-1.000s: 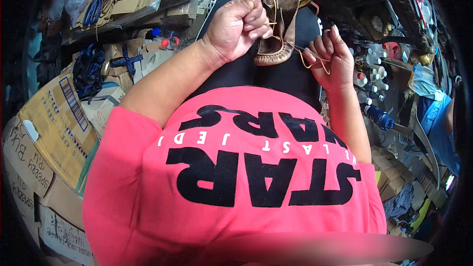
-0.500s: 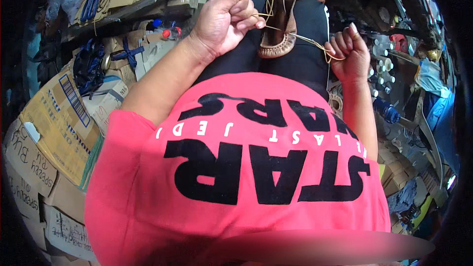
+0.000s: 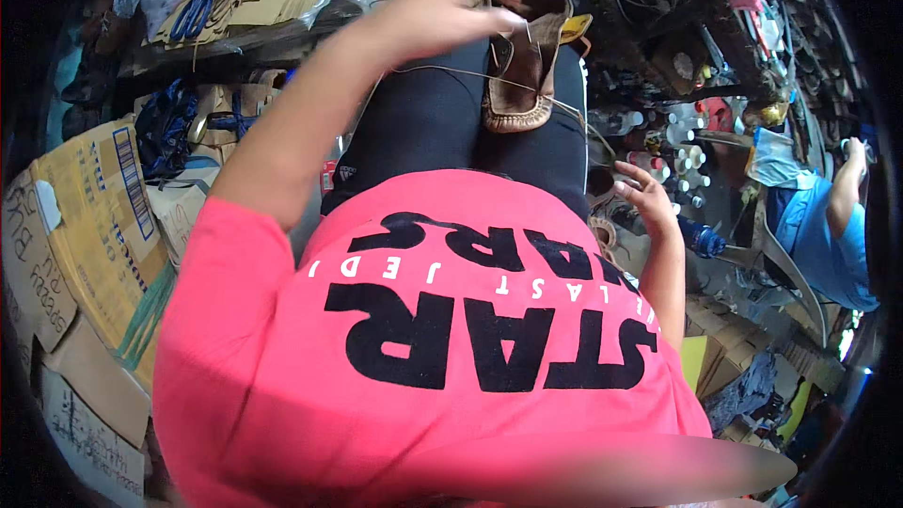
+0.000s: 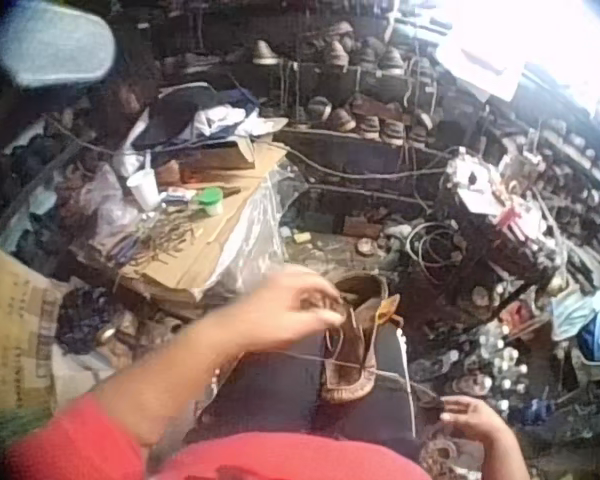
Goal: Sewing the upper part of a leather shoe by hand using a needle and thread.
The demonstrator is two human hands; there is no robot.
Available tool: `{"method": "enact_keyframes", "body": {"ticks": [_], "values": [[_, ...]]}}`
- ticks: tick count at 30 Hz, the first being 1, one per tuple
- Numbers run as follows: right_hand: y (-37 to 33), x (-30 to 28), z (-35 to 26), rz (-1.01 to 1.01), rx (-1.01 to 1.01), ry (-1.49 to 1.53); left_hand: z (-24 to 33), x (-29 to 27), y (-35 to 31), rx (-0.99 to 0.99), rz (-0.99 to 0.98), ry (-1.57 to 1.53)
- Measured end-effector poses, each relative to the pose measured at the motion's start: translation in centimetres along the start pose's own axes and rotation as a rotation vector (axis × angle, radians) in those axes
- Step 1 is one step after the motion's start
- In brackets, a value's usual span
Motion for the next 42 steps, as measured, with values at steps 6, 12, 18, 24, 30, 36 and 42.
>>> {"method": "enact_keyframes", "body": {"ticks": [6,12,18,24,30,36,42], "values": [[-0.8,-0.3,-3.9,0.162,-0.117,-0.057,0.2,9.7,3.8,-0.296,-0.523,0.203],[-1.5,3.4,-13.7,0.251,-0.408,0.067,-3.6,13.6,0.8,-0.294,-0.563,-0.332],[-0.7,10.9,-19.4,-0.067,-0.485,-0.71,-0.9,12.9,0.7,0.072,-0.358,-0.148],[-0.8,11.9,-19.7,-0.151,-0.614,-0.773,-1.6,13.9,0.1,-0.027,-0.442,-0.276],[-3.3,6.7,-14.7,-0.084,-0.287,-0.333,-2.2,13.7,0.6,-0.004,-0.393,-0.255],[-1.6,10.0,-19.2,-0.031,-0.608,-0.652,-1.1,15.0,1.6,-0.022,-0.458,-0.299],[-0.8,10.2,-17.9,-0.077,-0.614,-0.732,-0.8,15.0,1.5,0.016,-0.425,-0.269]]}}
Point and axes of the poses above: each hand's wrist, its own y-axis towards the middle knuckle, its own x-axis out of the palm, z = x × y, the point moved 8 cm from there along y, towards the middle knuckle, and after that the axes turned 2 degrees about -y, right-handed, at the moved point
